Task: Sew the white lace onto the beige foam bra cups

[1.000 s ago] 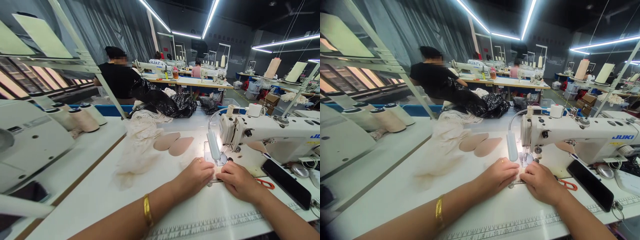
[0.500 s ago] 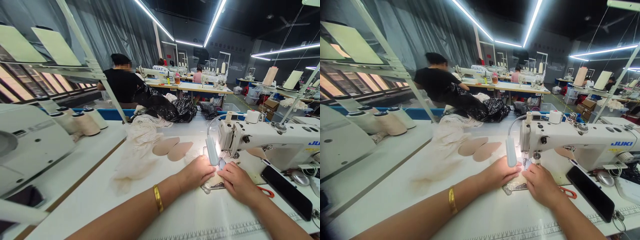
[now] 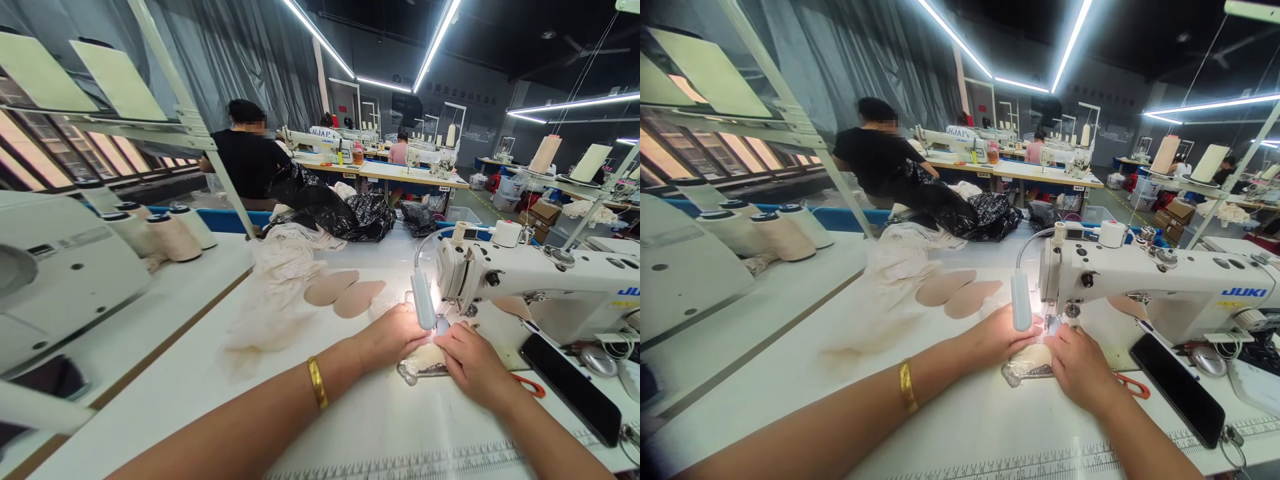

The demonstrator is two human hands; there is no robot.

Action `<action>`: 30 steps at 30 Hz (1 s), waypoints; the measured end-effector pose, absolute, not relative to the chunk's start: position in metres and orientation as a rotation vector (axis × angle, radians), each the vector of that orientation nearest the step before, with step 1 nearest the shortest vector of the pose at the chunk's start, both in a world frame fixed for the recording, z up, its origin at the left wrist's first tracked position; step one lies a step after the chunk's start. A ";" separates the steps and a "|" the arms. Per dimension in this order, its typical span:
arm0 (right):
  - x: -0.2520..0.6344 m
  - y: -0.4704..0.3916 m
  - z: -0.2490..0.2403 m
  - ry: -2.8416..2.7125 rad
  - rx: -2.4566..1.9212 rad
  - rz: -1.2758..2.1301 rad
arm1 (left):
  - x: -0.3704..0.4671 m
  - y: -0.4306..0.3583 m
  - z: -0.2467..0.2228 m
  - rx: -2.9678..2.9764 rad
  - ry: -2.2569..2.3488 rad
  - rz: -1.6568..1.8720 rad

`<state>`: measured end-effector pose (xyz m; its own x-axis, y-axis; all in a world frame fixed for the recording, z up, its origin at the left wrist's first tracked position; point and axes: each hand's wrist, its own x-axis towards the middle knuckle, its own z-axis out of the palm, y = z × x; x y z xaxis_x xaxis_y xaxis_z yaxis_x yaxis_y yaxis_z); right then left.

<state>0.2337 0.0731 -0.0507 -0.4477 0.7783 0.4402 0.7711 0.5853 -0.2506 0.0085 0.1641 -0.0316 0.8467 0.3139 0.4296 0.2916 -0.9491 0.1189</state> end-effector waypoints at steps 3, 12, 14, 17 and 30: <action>0.233 0.074 -0.051 -2.293 -1.240 0.004 | 0.010 0.164 -0.026 2.929 0.533 0.714; 0.236 0.072 -0.052 -2.212 -1.228 0.110 | 0.026 0.157 -0.013 2.805 0.725 0.787; 0.230 0.069 -0.047 -2.078 -1.279 0.337 | 0.020 0.146 -0.010 2.777 0.755 0.810; 0.215 0.063 -0.038 -1.761 -1.350 0.834 | 0.001 0.117 -0.009 2.734 0.751 0.866; 0.145 0.005 -0.049 -0.864 -1.024 1.212 | -0.063 0.013 -0.076 1.806 1.116 0.774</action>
<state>0.1452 0.0046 -0.0491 0.1625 0.9867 -0.0042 -0.3185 0.0484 -0.9467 -0.0634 0.0133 -0.0760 0.4090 0.9101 0.0664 0.3811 -0.2365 0.8938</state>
